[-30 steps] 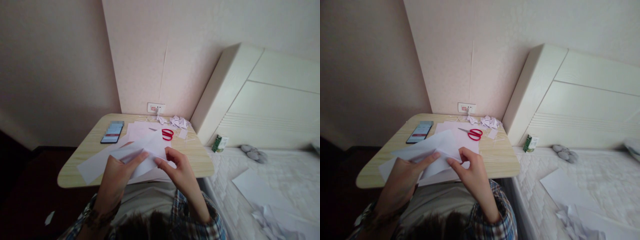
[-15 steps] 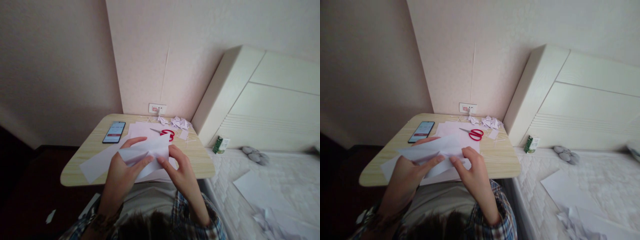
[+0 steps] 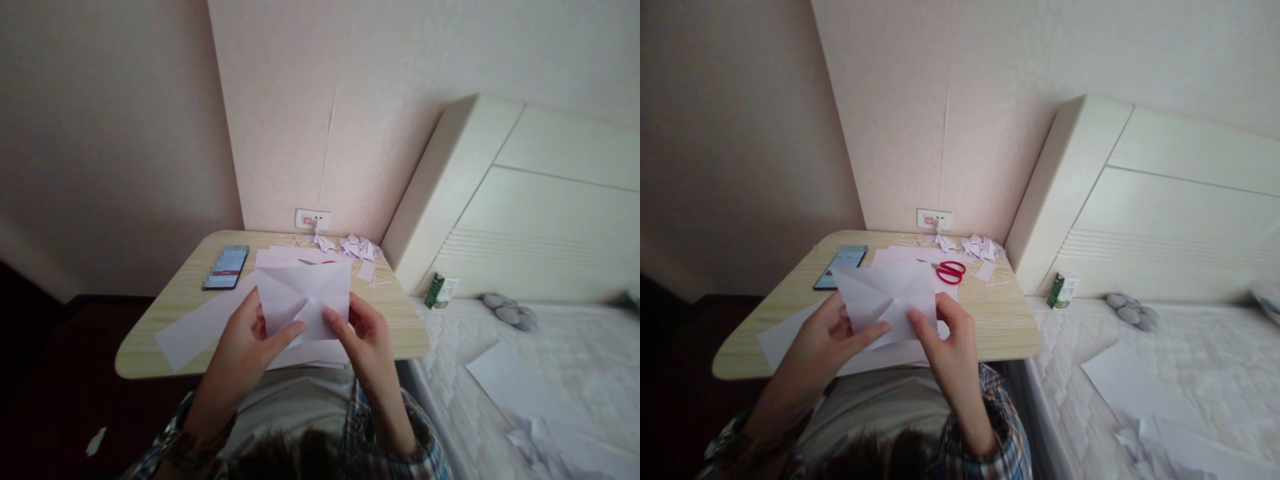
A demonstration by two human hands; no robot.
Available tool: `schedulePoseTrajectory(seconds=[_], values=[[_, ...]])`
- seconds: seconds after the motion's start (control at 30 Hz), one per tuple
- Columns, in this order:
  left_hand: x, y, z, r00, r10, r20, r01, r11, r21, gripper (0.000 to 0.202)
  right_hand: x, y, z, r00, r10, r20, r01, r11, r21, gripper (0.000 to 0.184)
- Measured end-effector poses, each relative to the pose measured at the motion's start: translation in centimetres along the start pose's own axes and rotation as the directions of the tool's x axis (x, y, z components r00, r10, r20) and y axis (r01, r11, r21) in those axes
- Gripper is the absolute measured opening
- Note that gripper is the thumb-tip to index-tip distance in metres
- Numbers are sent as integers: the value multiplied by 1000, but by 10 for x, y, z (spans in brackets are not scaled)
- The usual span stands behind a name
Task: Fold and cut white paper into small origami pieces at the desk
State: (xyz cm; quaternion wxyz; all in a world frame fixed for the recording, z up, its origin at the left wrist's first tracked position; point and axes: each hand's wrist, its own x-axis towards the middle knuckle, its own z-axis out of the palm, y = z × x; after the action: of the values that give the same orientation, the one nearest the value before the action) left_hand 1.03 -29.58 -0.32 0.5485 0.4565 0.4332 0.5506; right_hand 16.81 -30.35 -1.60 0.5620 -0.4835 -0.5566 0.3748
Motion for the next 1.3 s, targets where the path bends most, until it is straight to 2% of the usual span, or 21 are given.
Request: schedulePoseTrajectory(seconds=[0.07,0.13,0.23,0.4,0.6,0.8,0.97,1.13,1.3], values=[[1,-2,0,999,40,-22,-39,997,67,49,0,-2,0,999,47,28,-50,993,108,16],[1,-3,1,997,70,-34,-65,990,129,51,1,-3,0,995,90,41,-96,976,195,21],[-2,-2,2,998,70,-5,-68,982,178,57,2,-3,1,992,122,28,-125,963,238,26],[-9,7,5,999,17,-31,-12,986,164,56,0,-1,0,983,183,-5,-174,943,286,24],[-10,8,3,996,-90,-14,91,992,87,66,-2,1,1,984,157,-80,-125,942,311,21],[-5,-1,-1,997,-69,-24,72,983,171,53,-5,-2,1,983,174,-53,-150,940,308,25],[-9,4,1,1000,-24,13,21,981,195,43,-5,-4,0,975,219,-16,-197,903,381,28],[-11,5,4,998,-52,-44,59,978,200,49,-6,0,0,971,238,-35,-204,894,399,26],[-12,7,7,987,-134,87,121,981,149,25,-5,1,0,979,172,-113,-114,909,401,23]])
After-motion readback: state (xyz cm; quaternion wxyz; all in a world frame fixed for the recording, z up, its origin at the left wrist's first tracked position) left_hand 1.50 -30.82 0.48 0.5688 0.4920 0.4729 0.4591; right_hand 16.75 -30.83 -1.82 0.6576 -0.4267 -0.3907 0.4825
